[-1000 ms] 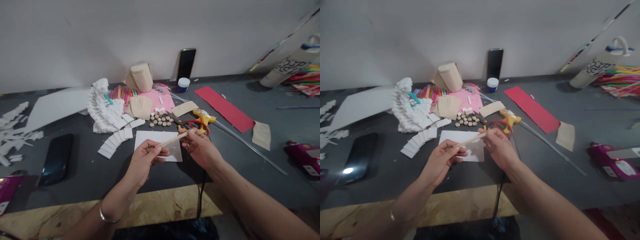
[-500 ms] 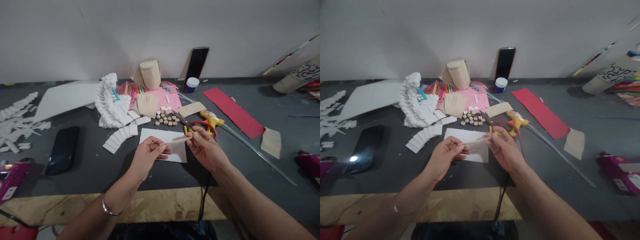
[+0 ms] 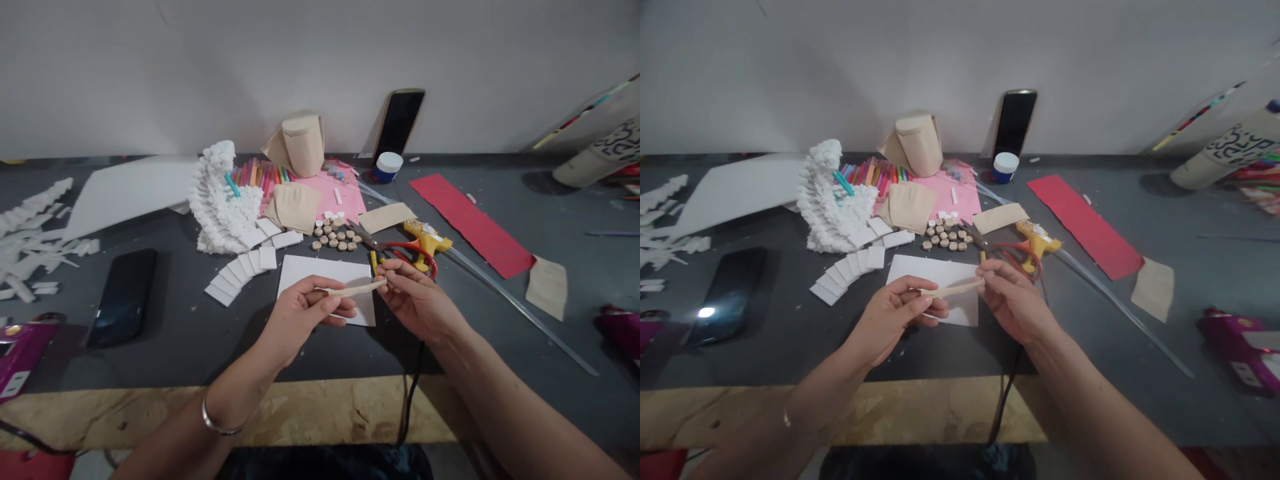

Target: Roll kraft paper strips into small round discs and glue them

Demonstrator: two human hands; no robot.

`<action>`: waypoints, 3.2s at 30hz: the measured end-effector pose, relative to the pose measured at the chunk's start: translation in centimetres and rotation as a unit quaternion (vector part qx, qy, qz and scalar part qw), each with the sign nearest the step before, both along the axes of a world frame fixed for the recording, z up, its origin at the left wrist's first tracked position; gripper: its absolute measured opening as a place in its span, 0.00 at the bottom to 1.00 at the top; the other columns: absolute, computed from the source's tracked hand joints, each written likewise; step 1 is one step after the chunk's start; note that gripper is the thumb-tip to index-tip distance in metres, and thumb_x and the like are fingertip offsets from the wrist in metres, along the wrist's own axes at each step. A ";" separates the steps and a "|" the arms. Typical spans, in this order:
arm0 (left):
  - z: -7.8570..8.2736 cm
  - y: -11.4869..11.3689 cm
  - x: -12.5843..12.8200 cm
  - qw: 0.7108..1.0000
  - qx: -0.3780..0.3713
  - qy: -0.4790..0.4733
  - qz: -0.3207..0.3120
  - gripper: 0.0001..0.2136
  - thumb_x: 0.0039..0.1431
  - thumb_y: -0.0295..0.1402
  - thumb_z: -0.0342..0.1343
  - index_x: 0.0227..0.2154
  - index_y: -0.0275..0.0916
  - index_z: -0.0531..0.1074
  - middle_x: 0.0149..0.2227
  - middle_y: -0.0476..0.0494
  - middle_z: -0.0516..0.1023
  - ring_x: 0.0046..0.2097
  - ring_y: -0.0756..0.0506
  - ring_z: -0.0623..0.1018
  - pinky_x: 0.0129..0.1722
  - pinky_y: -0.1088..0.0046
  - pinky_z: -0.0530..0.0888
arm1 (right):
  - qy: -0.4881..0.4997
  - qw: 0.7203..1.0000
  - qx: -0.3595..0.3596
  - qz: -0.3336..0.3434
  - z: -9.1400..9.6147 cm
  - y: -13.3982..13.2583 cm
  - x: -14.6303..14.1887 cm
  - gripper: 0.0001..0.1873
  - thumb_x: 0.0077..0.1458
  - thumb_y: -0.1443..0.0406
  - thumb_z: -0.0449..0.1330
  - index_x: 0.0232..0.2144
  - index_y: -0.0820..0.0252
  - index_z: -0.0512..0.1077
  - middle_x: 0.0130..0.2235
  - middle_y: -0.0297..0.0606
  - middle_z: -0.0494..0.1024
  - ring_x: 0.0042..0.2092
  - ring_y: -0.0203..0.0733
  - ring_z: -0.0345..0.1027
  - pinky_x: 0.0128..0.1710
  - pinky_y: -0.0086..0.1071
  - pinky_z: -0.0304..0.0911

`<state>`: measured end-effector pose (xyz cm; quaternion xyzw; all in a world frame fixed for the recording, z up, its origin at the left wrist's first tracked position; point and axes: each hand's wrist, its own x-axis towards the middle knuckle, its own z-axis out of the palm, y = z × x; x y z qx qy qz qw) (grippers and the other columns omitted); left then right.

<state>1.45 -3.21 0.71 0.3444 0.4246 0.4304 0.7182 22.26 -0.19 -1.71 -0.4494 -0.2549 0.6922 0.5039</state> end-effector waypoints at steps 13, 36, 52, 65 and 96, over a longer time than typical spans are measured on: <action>-0.1 0.1 0.1 1.000 -0.009 -0.012 0.016 0.12 0.52 0.36 0.65 0.38 0.36 0.79 0.33 0.39 0.84 0.36 0.44 0.83 0.37 0.71 0.80 | -0.039 0.999 0.030 0.020 0.2 0.0 0.1 0.08 0.42 0.61 0.72 0.28 0.55 0.79 0.31 0.34 0.77 0.31 0.34 0.71 0.38 0.30 0.70; -0.2 0.3 -1.3 0.908 0.227 0.345 -0.076 0.13 0.64 0.35 0.49 0.49 0.42 0.72 0.28 0.51 0.75 0.28 0.52 0.73 0.29 0.78 0.70 | -0.405 0.840 0.290 0.214 0.4 -1.6 -0.3 0.07 0.56 0.61 0.62 0.33 0.55 0.78 0.42 0.39 0.74 0.42 0.42 0.69 0.38 0.34 0.63; 0.5 0.3 -0.9 0.953 0.171 0.221 -0.113 0.13 0.62 0.37 0.51 0.46 0.38 0.71 0.23 0.52 0.69 0.25 0.53 0.69 0.24 0.79 0.67 | -0.354 0.823 0.334 0.292 1.9 -2.1 -0.3 0.13 0.62 0.58 0.57 0.35 0.56 0.79 0.41 0.40 0.81 0.47 0.43 0.71 0.49 0.37 0.63; -0.7 0.4 0.2 0.989 0.079 0.114 -0.048 0.13 0.54 0.42 0.60 0.33 0.36 0.73 0.25 0.50 0.72 0.25 0.53 0.71 0.18 0.81 0.69 | -0.336 0.888 0.159 0.270 1.9 -2.9 -1.1 0.20 0.60 0.52 0.55 0.30 0.59 0.78 0.27 0.36 0.79 0.23 0.32 0.62 0.20 0.26 0.52; -0.8 -0.1 0.5 0.985 0.087 0.139 -0.048 0.16 0.55 0.44 0.59 0.37 0.35 0.74 0.25 0.49 0.70 0.25 0.52 0.71 0.15 0.82 0.69 | -0.312 0.906 0.150 0.243 2.0 -3.4 -1.9 0.17 0.60 0.54 0.56 0.28 0.59 0.73 0.24 0.35 0.80 0.28 0.36 0.70 0.30 0.28 0.61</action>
